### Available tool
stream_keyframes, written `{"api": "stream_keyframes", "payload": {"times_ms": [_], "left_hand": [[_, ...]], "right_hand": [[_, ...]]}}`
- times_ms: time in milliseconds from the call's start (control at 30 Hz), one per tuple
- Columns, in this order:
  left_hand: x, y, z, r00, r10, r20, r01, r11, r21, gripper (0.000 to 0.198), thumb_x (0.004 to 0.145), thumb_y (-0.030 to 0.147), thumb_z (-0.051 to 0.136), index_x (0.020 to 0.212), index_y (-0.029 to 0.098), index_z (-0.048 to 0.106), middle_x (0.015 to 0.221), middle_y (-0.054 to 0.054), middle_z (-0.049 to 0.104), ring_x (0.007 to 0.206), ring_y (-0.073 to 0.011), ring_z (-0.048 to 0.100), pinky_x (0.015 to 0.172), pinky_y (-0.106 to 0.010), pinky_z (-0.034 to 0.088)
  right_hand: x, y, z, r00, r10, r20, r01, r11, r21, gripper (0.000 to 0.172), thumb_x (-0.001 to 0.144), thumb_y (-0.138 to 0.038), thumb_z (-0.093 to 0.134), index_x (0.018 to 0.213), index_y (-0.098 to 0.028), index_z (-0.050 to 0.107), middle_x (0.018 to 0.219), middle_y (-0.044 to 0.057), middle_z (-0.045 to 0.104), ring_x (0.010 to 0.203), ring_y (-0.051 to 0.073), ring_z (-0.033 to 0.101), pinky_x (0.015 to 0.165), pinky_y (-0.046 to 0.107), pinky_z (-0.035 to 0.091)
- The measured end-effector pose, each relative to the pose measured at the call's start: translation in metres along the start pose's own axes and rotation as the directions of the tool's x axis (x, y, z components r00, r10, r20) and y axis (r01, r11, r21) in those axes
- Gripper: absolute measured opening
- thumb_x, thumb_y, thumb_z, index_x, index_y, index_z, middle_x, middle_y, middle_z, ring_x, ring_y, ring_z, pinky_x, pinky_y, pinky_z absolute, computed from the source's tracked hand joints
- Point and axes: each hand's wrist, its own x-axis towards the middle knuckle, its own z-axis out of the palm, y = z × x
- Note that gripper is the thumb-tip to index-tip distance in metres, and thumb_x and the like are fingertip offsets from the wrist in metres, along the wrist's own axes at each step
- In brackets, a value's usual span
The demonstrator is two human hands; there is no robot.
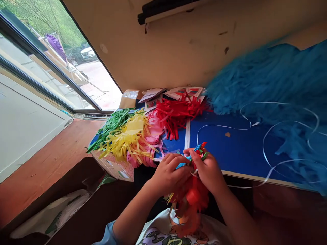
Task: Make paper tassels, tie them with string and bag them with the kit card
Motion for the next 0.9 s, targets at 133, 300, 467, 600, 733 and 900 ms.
{"api": "stream_keyframes", "payload": {"times_ms": [133, 300, 467, 600, 733, 900], "left_hand": [[-0.005, -0.003, -0.002, 0.999, -0.014, -0.037, 0.012, 0.998, -0.055, 0.019, 0.09, 0.022, 0.043, 0.083, 0.018, 0.06, 0.093, -0.004, 0.067, 0.085, -0.0167, 0.058, 0.077, -0.031, 0.045], [-0.014, -0.008, -0.005, 0.999, -0.048, -0.009, 0.047, 0.992, -0.117, 0.015, 0.089, 0.023, 0.045, 0.084, 0.018, 0.058, 0.087, -0.003, 0.067, 0.077, -0.0163, 0.057, 0.07, -0.03, 0.043], [-0.025, -0.013, -0.009, 0.985, -0.159, 0.062, 0.163, 0.985, -0.061, 0.011, 0.086, 0.024, 0.049, 0.082, 0.018, 0.058, 0.084, -0.004, 0.066, 0.075, -0.0187, 0.056, 0.07, -0.034, 0.041], [-0.028, -0.011, -0.01, 0.942, -0.335, 0.033, 0.33, 0.901, -0.28, 0.021, 0.085, 0.039, 0.046, 0.084, 0.02, 0.055, 0.093, -0.006, 0.061, 0.084, -0.0224, 0.056, 0.077, -0.039, 0.041], [-0.021, -0.007, 0.001, 0.809, -0.572, -0.134, 0.38, 0.684, -0.622, 0.046, 0.081, 0.063, 0.045, 0.099, 0.021, 0.045, 0.121, -0.013, 0.046, 0.114, -0.0281, 0.046, 0.094, -0.046, 0.035], [-0.001, 0.002, 0.014, 0.798, -0.528, 0.291, 0.503, 0.318, -0.804, 0.1, 0.062, 0.062, 0.069, 0.136, 0.019, 0.018, 0.146, -0.02, 0.023, 0.134, -0.0332, 0.025, 0.108, -0.049, 0.022]], "right_hand": [[0.0, 0.003, -0.003, 0.999, -0.037, -0.014, 0.037, 0.999, 0.003, 0.051, 0.079, -0.061, 0.048, 0.094, -0.018, 0.07, 0.091, 0.007, 0.068, 0.077, 0.02, 0.063, 0.072, 0.03, 0.048], [0.003, 0.005, -0.008, 0.998, -0.058, -0.025, 0.058, 0.998, 0.034, 0.047, 0.081, -0.059, 0.049, 0.091, -0.019, 0.07, 0.094, 0.007, 0.068, 0.09, 0.023, 0.062, 0.082, 0.031, 0.046], [0.002, 0.004, -0.009, 0.998, -0.062, 0.001, 0.062, 0.997, 0.036, 0.048, 0.081, -0.06, 0.048, 0.092, -0.019, 0.07, 0.096, 0.007, 0.067, 0.093, 0.023, 0.062, 0.084, 0.032, 0.045], [0.0, 0.001, -0.006, 0.999, -0.041, 0.027, 0.04, 0.999, 0.03, 0.051, 0.079, -0.062, 0.048, 0.093, -0.018, 0.069, 0.094, 0.008, 0.067, 0.088, 0.023, 0.062, 0.081, 0.033, 0.047], [0.0, -0.001, -0.003, 0.996, -0.041, 0.074, 0.038, 0.998, 0.049, 0.051, 0.079, -0.062, 0.048, 0.095, -0.018, 0.067, 0.092, 0.009, 0.067, 0.087, 0.024, 0.063, 0.076, 0.033, 0.05], [-0.001, -0.002, -0.001, 0.989, -0.126, 0.084, 0.126, 0.992, 0.001, 0.044, 0.082, -0.057, 0.048, 0.098, -0.02, 0.065, 0.094, 0.006, 0.065, 0.085, 0.021, 0.062, 0.082, 0.033, 0.048]]}}
